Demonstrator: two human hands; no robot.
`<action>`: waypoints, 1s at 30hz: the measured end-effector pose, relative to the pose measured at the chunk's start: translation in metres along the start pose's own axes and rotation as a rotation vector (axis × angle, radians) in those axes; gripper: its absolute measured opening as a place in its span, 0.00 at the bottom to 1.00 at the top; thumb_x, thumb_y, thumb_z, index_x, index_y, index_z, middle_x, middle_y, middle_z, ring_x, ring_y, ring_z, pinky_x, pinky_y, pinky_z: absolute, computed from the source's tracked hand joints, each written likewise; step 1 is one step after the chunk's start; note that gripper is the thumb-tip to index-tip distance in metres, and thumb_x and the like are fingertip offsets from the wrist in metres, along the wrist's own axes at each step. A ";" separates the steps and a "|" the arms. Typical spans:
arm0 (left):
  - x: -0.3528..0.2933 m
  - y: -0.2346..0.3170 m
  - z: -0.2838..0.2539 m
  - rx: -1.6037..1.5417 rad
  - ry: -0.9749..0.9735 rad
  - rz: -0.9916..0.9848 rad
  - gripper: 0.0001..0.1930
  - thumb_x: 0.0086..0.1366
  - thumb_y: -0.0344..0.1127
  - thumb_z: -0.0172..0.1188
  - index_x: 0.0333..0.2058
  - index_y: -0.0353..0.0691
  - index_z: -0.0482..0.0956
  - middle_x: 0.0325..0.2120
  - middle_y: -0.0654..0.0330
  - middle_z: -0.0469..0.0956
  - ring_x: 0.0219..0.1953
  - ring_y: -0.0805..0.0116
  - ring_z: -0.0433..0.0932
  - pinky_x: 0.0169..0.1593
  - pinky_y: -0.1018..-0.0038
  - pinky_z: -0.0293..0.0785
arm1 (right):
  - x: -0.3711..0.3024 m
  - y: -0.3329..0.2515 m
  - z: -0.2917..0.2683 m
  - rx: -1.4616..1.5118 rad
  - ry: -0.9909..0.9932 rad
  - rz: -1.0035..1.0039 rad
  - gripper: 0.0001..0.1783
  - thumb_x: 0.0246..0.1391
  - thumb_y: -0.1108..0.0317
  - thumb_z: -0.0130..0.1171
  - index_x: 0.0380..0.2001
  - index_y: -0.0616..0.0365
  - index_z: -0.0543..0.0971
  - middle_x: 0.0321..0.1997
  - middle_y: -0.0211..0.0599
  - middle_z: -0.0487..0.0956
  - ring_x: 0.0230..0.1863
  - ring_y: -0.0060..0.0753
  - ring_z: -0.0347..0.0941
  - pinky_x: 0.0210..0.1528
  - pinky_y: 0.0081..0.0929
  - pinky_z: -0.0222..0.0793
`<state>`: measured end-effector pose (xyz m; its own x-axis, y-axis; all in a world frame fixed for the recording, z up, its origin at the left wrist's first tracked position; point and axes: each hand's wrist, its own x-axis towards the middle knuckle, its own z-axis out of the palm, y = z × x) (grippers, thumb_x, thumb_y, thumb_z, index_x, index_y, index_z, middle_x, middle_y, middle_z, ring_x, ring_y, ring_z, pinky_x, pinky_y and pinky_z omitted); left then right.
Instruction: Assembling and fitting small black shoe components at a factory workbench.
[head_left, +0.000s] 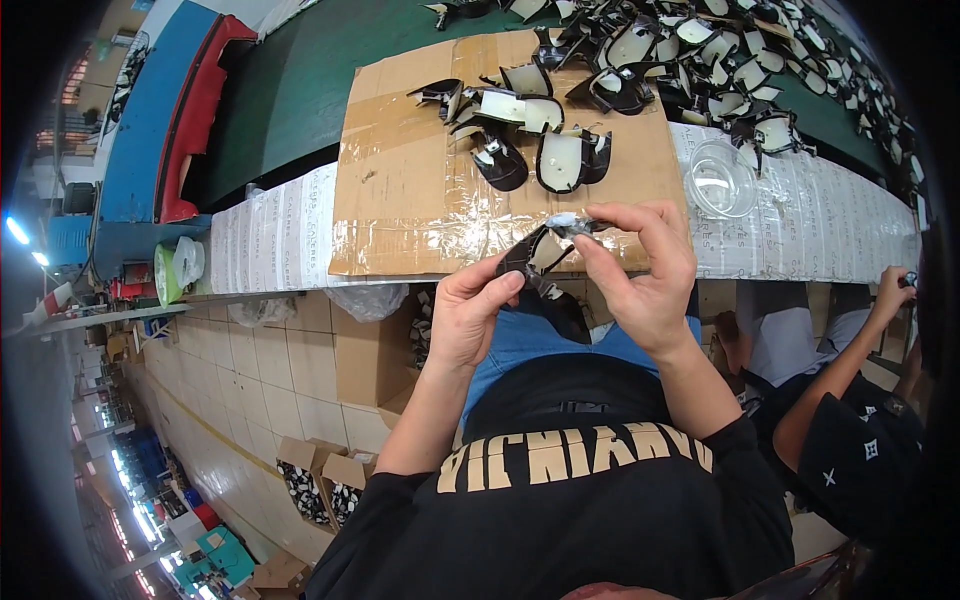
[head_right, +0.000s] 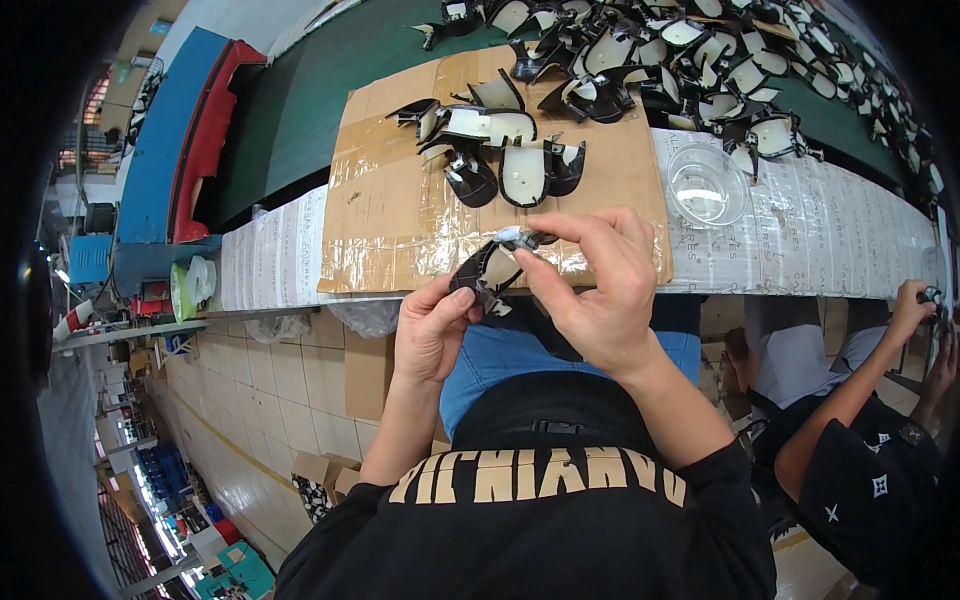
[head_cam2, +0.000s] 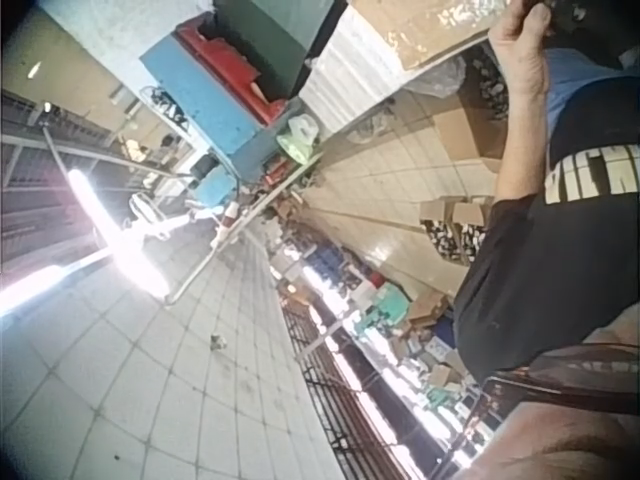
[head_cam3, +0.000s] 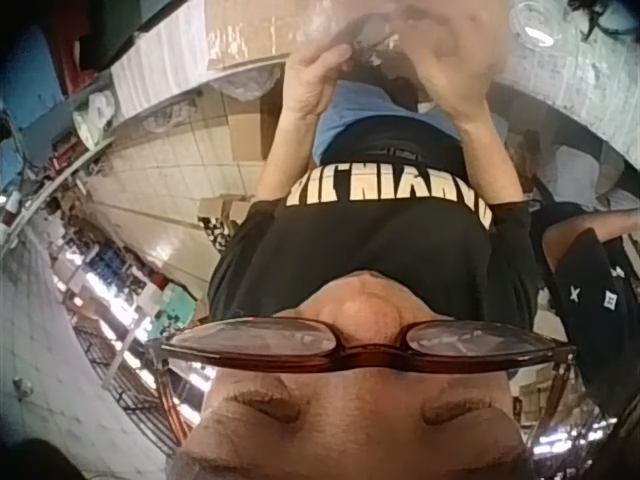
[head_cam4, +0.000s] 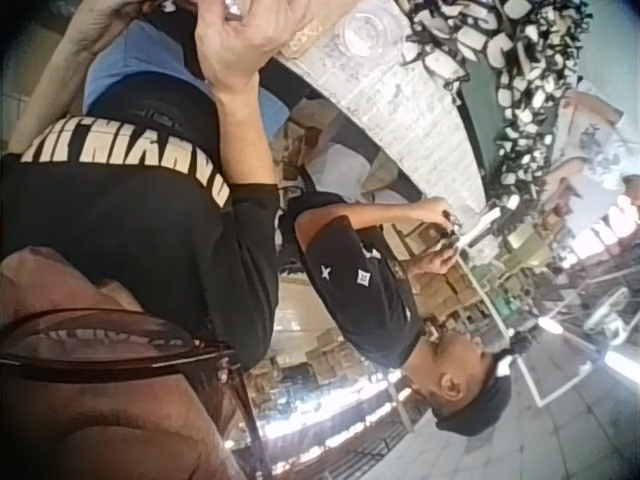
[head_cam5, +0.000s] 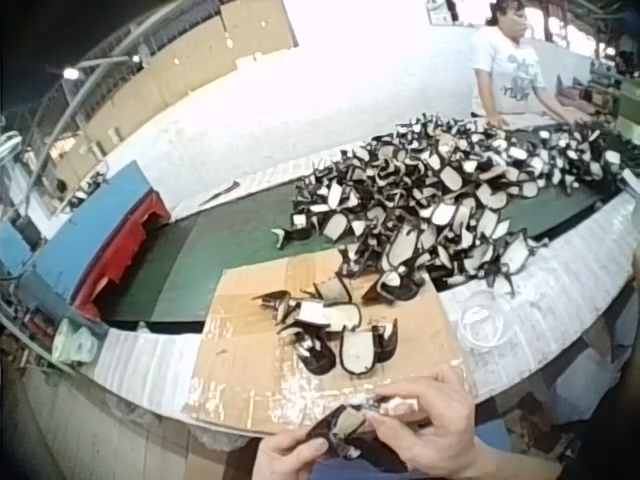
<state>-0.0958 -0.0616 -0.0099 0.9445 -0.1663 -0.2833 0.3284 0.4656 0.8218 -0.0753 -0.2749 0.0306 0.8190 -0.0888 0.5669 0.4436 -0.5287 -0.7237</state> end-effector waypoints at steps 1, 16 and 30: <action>0.000 0.000 -0.001 0.000 0.000 -0.001 0.17 0.63 0.26 0.66 0.51 0.31 0.82 0.37 0.60 0.85 0.34 0.79 0.77 0.40 0.81 0.73 | 0.000 0.001 0.000 0.000 0.000 0.001 0.16 0.42 0.72 0.75 0.38 0.55 0.85 0.33 0.29 0.83 0.36 0.33 0.72 0.44 0.29 0.63; 0.001 -0.002 -0.006 -0.142 -0.017 -0.072 0.15 0.67 0.26 0.62 0.52 0.32 0.81 0.41 0.54 0.85 0.36 0.70 0.85 0.38 0.76 0.84 | -0.009 -0.008 -0.004 0.222 -0.097 0.141 0.16 0.43 0.74 0.73 0.39 0.57 0.85 0.33 0.28 0.83 0.36 0.28 0.71 0.43 0.25 0.65; 0.003 -0.005 -0.011 -0.049 0.038 -0.034 0.14 0.70 0.30 0.59 0.51 0.30 0.79 0.36 0.50 0.85 0.30 0.63 0.85 0.34 0.76 0.83 | -0.009 -0.003 -0.002 0.053 -0.114 0.029 0.16 0.42 0.69 0.75 0.38 0.53 0.85 0.32 0.27 0.84 0.35 0.30 0.72 0.44 0.30 0.60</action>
<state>-0.0949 -0.0549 -0.0201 0.9319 -0.1502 -0.3303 0.3596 0.5027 0.7861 -0.0851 -0.2739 0.0285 0.8665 -0.0057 0.4992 0.4350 -0.4820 -0.7606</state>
